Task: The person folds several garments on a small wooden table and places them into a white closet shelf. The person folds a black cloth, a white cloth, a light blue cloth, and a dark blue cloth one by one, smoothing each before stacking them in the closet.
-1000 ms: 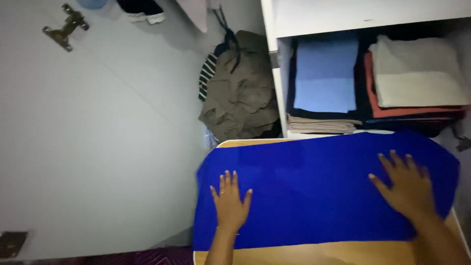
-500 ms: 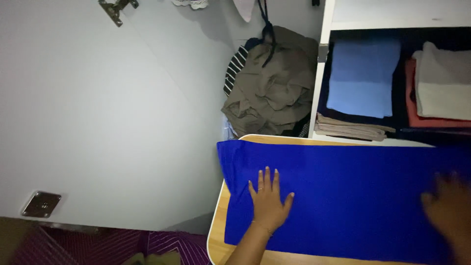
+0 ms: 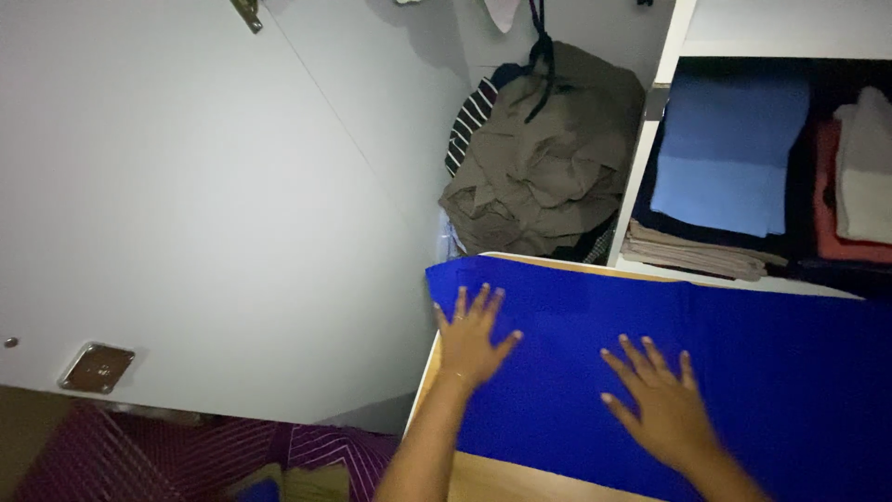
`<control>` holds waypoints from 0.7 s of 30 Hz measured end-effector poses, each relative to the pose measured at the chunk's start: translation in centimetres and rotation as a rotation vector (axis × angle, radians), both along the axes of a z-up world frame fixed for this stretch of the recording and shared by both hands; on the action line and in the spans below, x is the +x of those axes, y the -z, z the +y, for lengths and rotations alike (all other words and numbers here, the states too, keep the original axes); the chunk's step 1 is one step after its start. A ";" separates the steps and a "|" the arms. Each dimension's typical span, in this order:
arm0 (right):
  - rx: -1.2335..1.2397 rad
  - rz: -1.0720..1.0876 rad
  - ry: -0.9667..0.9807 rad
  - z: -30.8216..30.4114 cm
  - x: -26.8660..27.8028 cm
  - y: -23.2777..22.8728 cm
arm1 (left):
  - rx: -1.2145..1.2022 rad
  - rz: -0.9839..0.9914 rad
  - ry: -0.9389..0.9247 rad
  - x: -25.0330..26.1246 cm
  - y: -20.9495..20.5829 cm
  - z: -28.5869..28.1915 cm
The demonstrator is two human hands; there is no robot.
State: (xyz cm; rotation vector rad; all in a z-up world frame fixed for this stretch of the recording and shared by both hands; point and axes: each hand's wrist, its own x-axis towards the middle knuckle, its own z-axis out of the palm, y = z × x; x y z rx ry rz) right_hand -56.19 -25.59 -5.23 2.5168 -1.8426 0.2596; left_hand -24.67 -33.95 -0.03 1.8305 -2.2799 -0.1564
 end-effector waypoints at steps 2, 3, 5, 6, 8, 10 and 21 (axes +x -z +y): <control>0.052 0.000 0.063 0.5 -2.3 -0.3 | 0.030 -0.010 -0.005 1.1 -0.2 -0.5; 0.096 -0.003 0.123 0.6 -3.6 -0.5 | 0.051 -0.022 -0.014 1.5 -0.3 -1.1; 0.139 0.018 0.221 -0.1 -6.7 -0.1 | 0.004 -0.034 -0.008 2.2 0.8 -2.0; 0.181 0.038 0.310 -0.2 -8.3 0.2 | -0.044 -0.047 -0.011 2.4 1.4 -2.3; 0.182 0.022 0.384 -1.3 -11.9 -0.1 | -0.012 -0.051 -0.021 3.1 1.2 -2.5; 0.167 0.005 0.460 -2.3 -16.1 0.4 | 0.003 -0.054 -0.029 3.7 1.4 -2.9; 0.036 -0.136 0.757 -6.2 -12.3 -1.9 | -0.139 -0.309 -0.116 -4.4 0.0 -3.5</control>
